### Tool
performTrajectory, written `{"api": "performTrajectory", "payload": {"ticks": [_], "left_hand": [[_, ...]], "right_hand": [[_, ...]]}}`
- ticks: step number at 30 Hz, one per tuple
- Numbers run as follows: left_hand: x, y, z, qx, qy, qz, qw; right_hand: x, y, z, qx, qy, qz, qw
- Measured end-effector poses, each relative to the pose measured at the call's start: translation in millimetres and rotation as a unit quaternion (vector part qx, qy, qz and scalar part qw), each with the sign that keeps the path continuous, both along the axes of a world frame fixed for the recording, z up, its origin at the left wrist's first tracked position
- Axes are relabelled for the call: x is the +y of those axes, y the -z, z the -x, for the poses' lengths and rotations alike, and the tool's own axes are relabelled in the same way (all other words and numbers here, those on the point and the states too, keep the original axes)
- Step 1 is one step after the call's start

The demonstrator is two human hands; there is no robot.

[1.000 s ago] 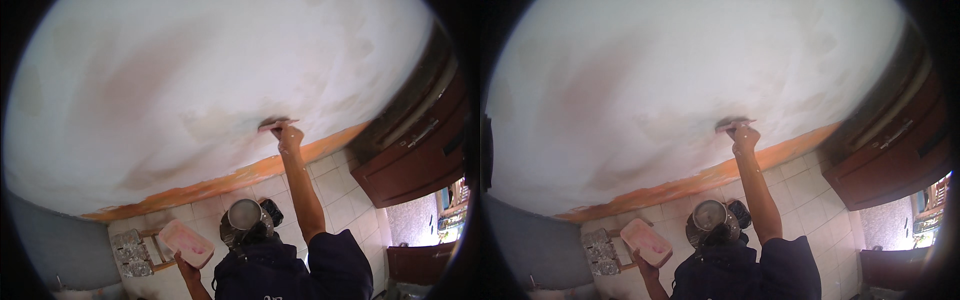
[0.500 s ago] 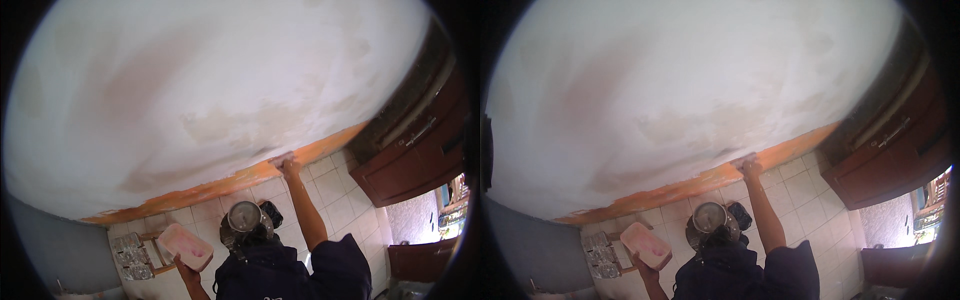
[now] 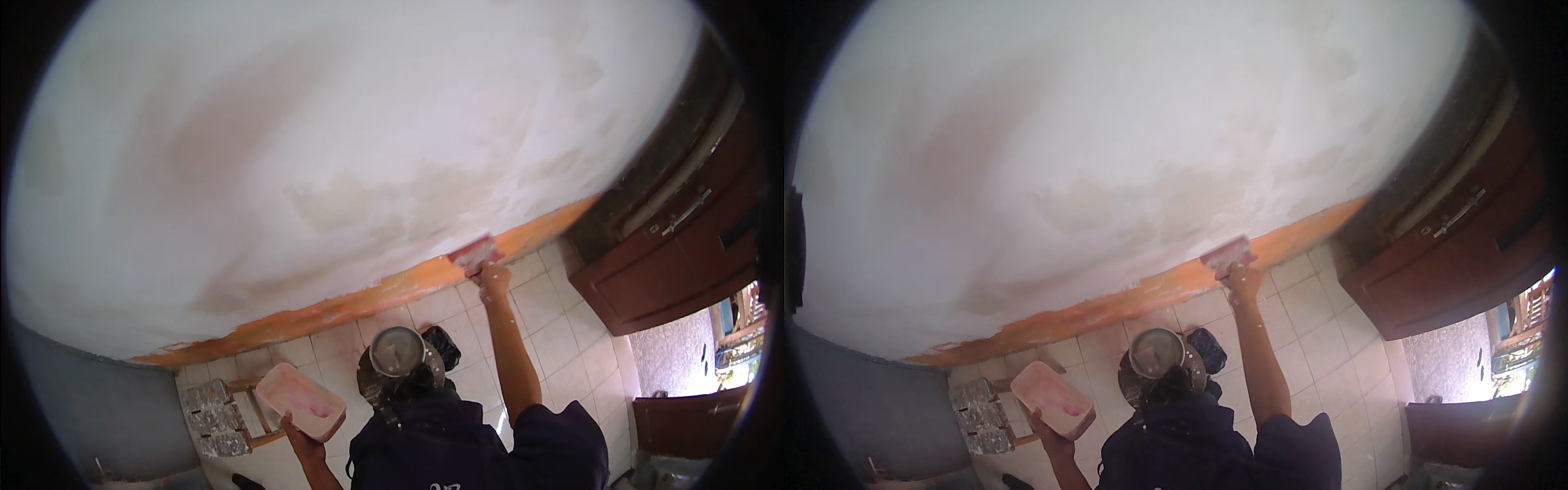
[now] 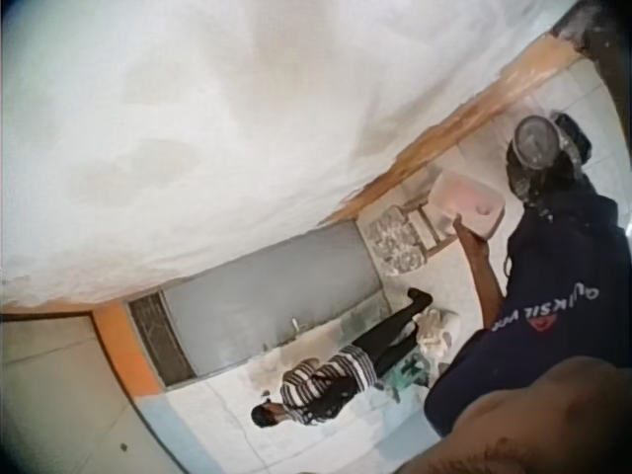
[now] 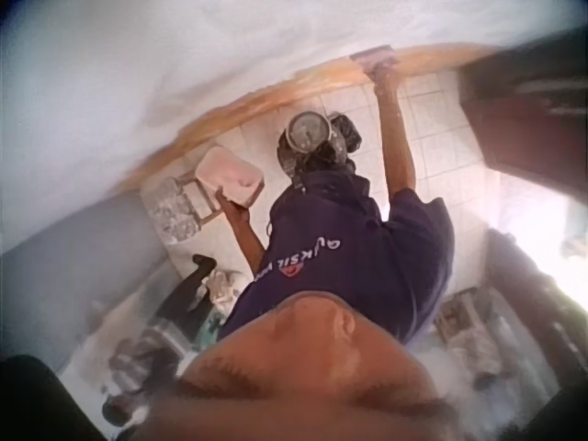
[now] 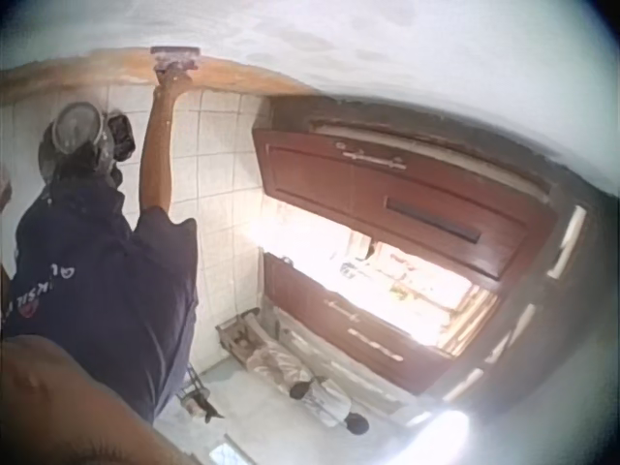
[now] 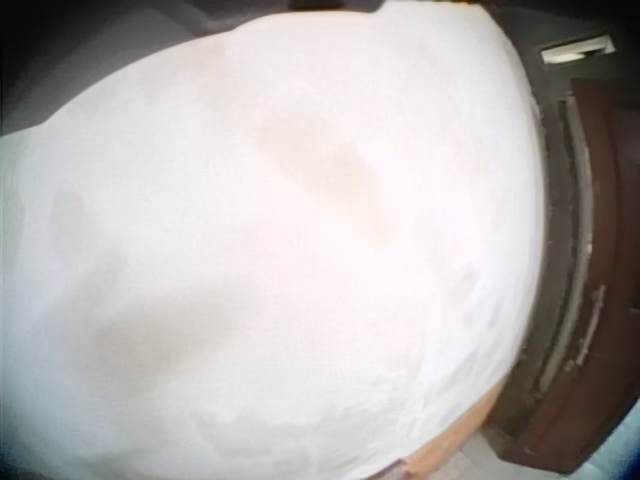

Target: The person applies wall putty to a wall using a putty knife and a plastic container. The person repeatedly scoops putty from the container and spreads it onto a patch of the wall, smoothing the surface with the knife.

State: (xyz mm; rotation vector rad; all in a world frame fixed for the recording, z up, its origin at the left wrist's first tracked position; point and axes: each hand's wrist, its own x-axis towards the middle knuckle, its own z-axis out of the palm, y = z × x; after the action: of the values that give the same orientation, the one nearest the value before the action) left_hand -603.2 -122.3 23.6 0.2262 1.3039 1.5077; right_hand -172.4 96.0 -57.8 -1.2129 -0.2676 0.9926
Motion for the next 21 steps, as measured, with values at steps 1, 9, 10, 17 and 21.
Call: {"api": "performTrajectory", "payload": {"ticks": [1, 9, 10, 17, 21], "left_hand": [[4.6, 2.3, -0.7, -0.011, 0.01, -0.002, 1.0], [5.3, -8.9, -2.6, 0.0, 0.013, -0.005, 1.0], [5.0, -8.4, -6.5, -0.013, 0.01, -0.005, 1.0], [25.9, 14.9, -29.5, -0.073, 0.104, -0.039, 0.991], [47.6, 1.0, -66.4, -0.108, 0.175, -0.045, 0.978]], "right_hand": [[21.7, 40.7, -9.2, 0.006, 0.027, 0.02, 0.999], [54.6, -114.3, 22.2, -0.029, 0.001, -0.161, 0.986], [34.0, -115.8, 17.0, -0.056, -0.001, -0.181, 0.982], [-112.4, -108.1, 23.9, 0.102, -0.007, -0.041, 0.994], [-142.7, -139.3, 31.5, 0.107, -0.099, -0.057, 0.988]]}}
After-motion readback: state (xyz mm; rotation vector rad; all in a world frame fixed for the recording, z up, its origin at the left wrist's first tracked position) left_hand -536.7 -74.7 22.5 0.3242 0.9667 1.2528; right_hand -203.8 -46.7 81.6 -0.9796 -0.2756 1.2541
